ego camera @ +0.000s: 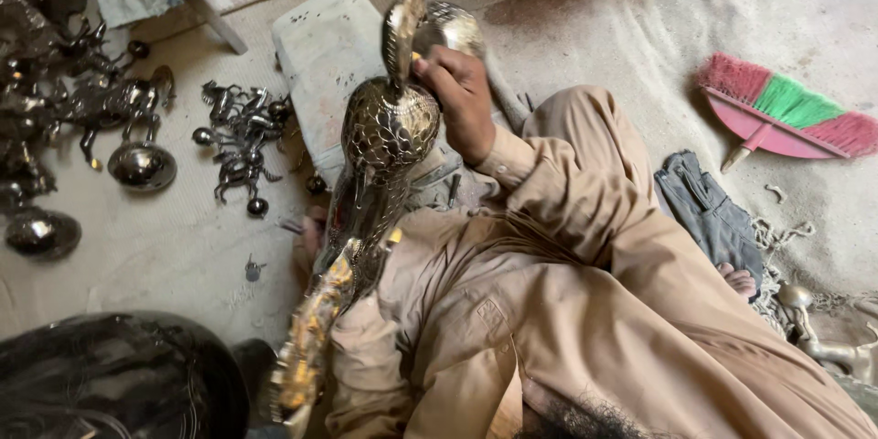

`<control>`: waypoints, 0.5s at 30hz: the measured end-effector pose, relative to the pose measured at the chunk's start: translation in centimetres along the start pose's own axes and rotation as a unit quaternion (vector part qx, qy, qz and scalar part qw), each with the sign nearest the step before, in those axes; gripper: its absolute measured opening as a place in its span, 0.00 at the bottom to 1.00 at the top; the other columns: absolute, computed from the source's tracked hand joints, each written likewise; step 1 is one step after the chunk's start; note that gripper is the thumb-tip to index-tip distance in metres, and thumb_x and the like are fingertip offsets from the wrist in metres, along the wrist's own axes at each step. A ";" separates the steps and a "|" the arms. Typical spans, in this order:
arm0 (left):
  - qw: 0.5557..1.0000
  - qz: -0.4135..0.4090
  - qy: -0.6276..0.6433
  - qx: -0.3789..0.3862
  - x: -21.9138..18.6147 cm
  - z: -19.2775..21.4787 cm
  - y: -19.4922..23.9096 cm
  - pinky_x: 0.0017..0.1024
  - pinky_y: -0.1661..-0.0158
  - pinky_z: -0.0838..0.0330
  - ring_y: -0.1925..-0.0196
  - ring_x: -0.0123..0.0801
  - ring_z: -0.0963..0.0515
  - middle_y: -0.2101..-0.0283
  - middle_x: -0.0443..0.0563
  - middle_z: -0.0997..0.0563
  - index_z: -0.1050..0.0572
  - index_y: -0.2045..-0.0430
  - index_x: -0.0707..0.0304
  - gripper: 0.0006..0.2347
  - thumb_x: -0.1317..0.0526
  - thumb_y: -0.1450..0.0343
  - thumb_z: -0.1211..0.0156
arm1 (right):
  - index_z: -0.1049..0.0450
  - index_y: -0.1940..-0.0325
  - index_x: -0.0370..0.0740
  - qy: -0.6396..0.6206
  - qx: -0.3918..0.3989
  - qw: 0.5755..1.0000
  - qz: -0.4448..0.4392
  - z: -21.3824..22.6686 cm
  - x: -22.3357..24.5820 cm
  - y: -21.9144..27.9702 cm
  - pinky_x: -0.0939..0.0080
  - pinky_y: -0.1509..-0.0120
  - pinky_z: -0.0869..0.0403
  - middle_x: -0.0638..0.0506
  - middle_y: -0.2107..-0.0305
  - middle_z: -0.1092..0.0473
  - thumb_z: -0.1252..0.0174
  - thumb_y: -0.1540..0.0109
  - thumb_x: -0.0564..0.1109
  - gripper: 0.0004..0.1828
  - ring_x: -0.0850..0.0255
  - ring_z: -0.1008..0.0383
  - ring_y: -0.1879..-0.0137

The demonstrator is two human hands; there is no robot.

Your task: The person sits on the floor and uses a chisel and wooden mallet to engrave a decorative pattern onto a silver-colored metal peacock figurine. They repeatedly reposition the figurine to access different areas and continue striking the chisel to deepen the pattern.

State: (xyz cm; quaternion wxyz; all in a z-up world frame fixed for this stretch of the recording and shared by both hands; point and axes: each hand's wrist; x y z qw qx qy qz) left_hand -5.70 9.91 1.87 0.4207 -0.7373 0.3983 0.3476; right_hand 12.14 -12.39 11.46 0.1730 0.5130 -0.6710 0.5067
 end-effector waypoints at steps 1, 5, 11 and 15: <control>1.000 -0.023 -0.004 -0.003 -0.4 0.6 -0.5 0.38 0.48 0.31 0.67 0.35 0.28 0.71 0.51 0.26 0.27 0.61 0.66 0.12 0.57 0.17 0.56 | 0.29 0.69 0.42 -0.056 0.009 0.998 -0.020 -0.8 -0.7 -0.2 0.64 0.57 0.26 0.51 0.67 0.25 0.45 0.29 0.47 0.15 0.68 0.31 0.65; 0.990 -0.131 -0.043 -0.011 -2.4 3.7 -2.3 0.42 0.45 0.30 0.69 0.37 0.28 0.74 0.52 0.27 0.27 0.66 0.64 0.15 0.55 0.17 0.57 | 0.23 0.54 0.42 -0.168 -0.123 0.941 -0.265 -2.1 -4.7 1.0 0.67 0.50 0.24 0.55 0.61 0.24 0.49 0.34 0.48 0.13 0.70 0.24 0.58; 0.941 -0.217 -0.258 -0.012 -4.4 5.8 -3.7 0.50 0.43 0.31 0.68 0.41 0.28 0.76 0.54 0.28 0.31 0.80 0.66 0.18 0.55 0.21 0.56 | 0.24 0.48 0.39 -0.004 0.068 0.994 -0.089 -0.3 -11.1 1.4 0.70 0.63 0.28 0.53 0.69 0.30 0.57 0.26 0.49 0.17 0.68 0.31 0.67; 0.915 -0.225 -0.334 0.021 -4.4 5.7 -2.8 0.48 0.44 0.30 0.70 0.40 0.26 0.78 0.54 0.28 0.31 0.83 0.67 0.19 0.54 0.23 0.58 | 0.22 0.56 0.41 0.303 0.010 0.953 0.012 1.9 -11.0 3.4 0.65 0.61 0.27 0.50 0.68 0.24 0.54 0.28 0.46 0.14 0.62 0.25 0.67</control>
Point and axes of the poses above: each hand's wrist, its own y-axis away from the middle knuckle, its own z-axis out of the back of the hand, x = y × z
